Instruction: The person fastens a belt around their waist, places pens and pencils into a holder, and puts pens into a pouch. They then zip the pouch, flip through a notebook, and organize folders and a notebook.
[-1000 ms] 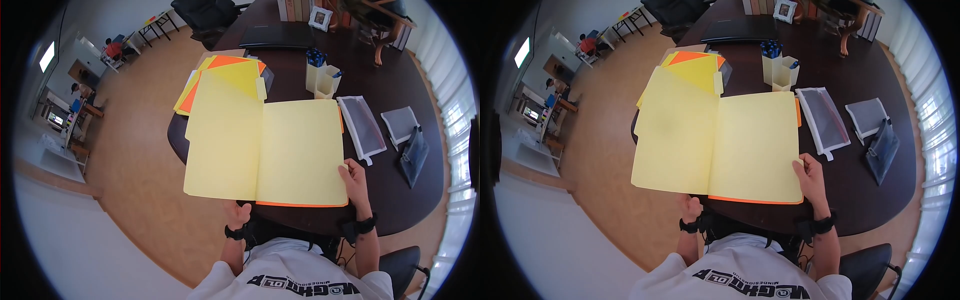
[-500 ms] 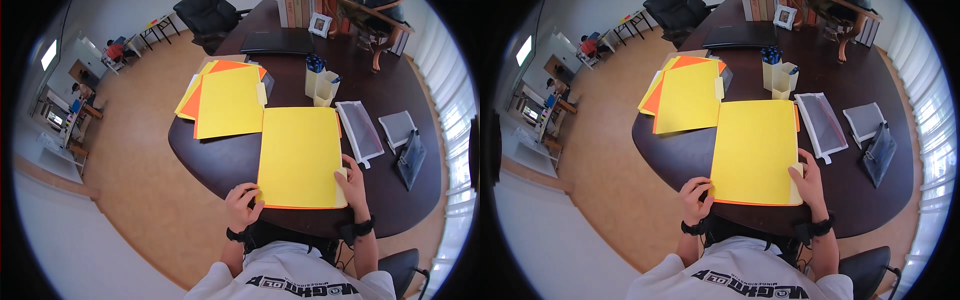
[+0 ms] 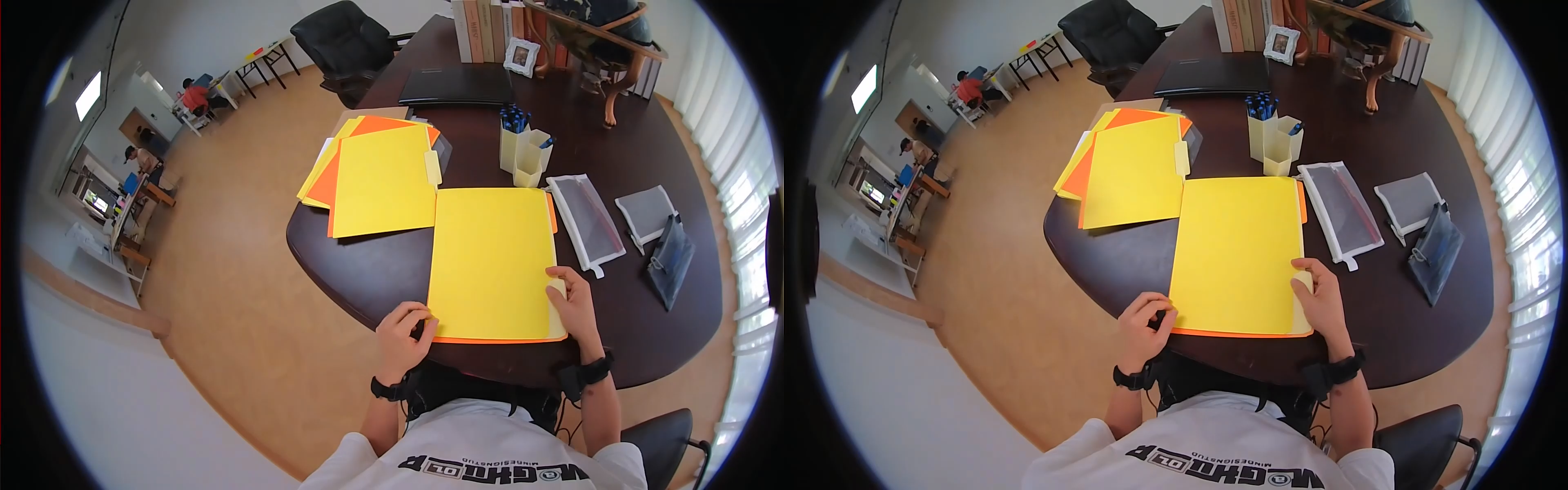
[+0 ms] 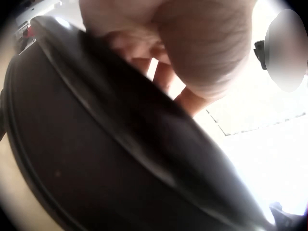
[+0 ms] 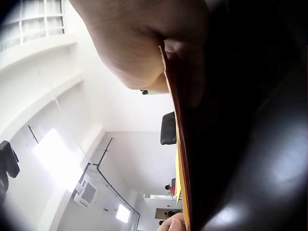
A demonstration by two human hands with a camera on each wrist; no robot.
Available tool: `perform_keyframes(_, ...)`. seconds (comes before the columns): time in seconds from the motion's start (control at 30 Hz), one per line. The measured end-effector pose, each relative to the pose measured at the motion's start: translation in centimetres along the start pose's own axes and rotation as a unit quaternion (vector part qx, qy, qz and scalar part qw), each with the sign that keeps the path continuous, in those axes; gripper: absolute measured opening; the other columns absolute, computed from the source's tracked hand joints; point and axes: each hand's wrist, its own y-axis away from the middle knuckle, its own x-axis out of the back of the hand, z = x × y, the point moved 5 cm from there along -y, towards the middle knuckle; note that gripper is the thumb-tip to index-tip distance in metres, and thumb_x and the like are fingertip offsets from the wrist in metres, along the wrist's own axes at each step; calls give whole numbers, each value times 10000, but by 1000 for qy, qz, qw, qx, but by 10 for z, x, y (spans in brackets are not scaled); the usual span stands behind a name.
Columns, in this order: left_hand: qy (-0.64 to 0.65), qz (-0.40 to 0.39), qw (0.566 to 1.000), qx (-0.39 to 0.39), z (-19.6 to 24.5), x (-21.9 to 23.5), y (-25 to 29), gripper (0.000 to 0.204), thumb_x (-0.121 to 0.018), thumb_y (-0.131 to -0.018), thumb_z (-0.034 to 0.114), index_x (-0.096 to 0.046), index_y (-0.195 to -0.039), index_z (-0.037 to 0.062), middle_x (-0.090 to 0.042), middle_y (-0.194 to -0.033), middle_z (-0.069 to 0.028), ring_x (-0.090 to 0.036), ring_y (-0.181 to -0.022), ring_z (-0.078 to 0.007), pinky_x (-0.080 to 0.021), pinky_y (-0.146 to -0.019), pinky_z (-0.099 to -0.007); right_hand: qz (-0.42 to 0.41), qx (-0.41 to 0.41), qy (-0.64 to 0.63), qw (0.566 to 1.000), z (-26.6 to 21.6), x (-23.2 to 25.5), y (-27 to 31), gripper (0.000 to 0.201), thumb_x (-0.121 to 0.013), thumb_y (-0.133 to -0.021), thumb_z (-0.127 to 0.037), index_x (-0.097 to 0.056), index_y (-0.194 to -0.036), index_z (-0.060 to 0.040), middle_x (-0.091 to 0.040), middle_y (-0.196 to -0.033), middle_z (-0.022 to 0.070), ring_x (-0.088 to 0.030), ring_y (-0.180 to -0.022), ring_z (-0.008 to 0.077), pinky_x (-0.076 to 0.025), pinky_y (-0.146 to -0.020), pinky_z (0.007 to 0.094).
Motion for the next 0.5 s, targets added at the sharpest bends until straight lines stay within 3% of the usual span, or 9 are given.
perform_keyframes(0.13, 35, -117, 993, 4, -12, 19, -20, 78, -720, -815, 26, -667, -870, 6, -676, -916, -86, -609, -601, -198, -488, -562, -284, -2, -21, 6, 1000, -3, 2, 1, 263, -610, -886, 19, -600, -1146, 59, -680, -914, 57, -636, -819, 79, -490, -729, 228)
perform_keyframes(0.23, -62, -119, 991, -14, -15, 47, -56, 134, -728, -839, 108, -661, -907, 14, -679, -920, -78, -659, -697, -245, -528, -630, -338, 6, -18, 5, 1000, -7, 2, 2, 251, -614, -879, 25, -611, -1128, 54, -677, -913, 49, -632, -811, 72, -487, -716, 224)
perform_keyframes(0.3, -137, -59, 985, -92, -24, 60, -83, 150, -730, -841, 116, -664, -929, 14, -681, -994, -100, -667, -849, -272, -537, -732, -363, 12, -14, 4, 1000, -7, 3, 2, 245, -616, -876, 29, -615, -1119, 52, -676, -912, 46, -631, -811, 72, -487, -716, 223)
perform_keyframes(0.4, -190, -40, 973, -127, -47, 54, -120, 232, -747, -833, 136, -677, -1023, 20, -651, -1160, -138, -633, -1061, -305, -523, -874, -395, 14, -14, -28, 999, 0, 4, 1, 228, -616, -872, 35, -620, -1099, 49, -673, -910, 45, -632, -816, 73, -488, -723, 220)
perform_keyframes(0.5, -333, -83, 926, -157, -81, 32, -138, 355, -747, -848, 224, -658, -1143, 50, -571, -1300, -169, -543, -1223, -347, -454, -1020, -429, 14, -17, -35, 999, -3, 5, 2, 218, -621, -869, 38, -624, -1087, 45, -670, -926, 46, -631, -823, 75, -487, -733, 214)
